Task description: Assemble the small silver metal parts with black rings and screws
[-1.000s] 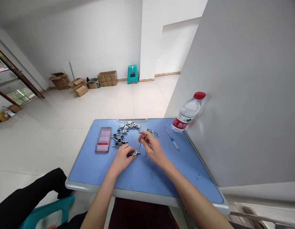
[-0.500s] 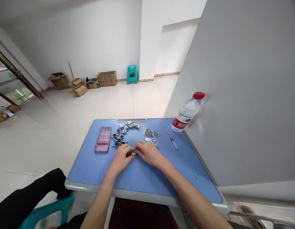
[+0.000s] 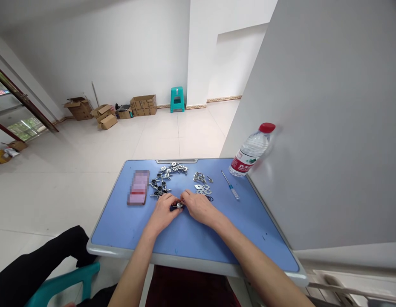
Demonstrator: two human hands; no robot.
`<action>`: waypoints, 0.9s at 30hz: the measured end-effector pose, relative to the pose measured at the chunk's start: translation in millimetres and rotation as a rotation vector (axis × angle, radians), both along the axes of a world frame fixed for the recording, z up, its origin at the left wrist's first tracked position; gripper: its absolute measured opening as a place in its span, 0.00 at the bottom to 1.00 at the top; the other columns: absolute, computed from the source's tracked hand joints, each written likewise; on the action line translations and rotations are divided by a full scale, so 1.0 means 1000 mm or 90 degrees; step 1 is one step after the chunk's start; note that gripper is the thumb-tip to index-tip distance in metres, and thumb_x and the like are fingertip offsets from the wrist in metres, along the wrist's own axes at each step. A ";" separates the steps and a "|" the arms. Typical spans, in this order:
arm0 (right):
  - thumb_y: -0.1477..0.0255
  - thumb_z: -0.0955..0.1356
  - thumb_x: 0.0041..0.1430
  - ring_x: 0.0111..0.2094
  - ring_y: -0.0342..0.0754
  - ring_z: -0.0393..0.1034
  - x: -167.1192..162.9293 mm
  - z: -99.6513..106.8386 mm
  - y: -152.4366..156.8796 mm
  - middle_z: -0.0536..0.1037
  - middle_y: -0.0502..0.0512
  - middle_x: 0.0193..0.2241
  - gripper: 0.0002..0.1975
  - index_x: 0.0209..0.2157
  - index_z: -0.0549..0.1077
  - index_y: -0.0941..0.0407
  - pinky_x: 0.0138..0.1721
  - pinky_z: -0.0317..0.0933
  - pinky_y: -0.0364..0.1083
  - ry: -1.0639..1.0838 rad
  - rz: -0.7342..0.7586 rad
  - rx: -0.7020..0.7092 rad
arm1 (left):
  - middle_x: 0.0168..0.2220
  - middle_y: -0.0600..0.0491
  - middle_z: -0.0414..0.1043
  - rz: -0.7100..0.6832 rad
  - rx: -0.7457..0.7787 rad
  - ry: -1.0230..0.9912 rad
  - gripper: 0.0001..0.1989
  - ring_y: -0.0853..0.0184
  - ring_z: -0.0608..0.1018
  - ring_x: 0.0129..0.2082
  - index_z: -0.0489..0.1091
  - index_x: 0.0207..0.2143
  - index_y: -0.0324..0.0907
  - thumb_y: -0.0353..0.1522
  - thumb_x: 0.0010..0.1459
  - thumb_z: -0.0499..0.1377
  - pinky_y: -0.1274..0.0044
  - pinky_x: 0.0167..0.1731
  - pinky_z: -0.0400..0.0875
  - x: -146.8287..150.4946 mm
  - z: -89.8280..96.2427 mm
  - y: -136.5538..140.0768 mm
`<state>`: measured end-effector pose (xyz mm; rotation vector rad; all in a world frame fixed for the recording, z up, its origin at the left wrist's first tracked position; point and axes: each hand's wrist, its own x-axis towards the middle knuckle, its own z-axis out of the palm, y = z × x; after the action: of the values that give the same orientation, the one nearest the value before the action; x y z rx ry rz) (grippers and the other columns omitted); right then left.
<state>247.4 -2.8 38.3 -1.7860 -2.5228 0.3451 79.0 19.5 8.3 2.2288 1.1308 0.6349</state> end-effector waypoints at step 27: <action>0.53 0.53 0.65 0.17 0.41 0.52 0.019 -0.013 0.012 0.58 0.42 0.16 0.21 0.29 0.62 0.54 0.19 0.50 0.41 0.737 -0.208 -0.015 | 0.37 0.51 0.72 0.002 -0.005 0.013 0.08 0.62 0.73 0.42 0.74 0.41 0.46 0.30 0.59 0.57 0.70 0.45 0.66 -0.001 0.005 -0.001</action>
<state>266.1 8.8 24.9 -1.3208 -1.4009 1.0080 78.4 18.3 13.8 2.2320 1.1445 0.6086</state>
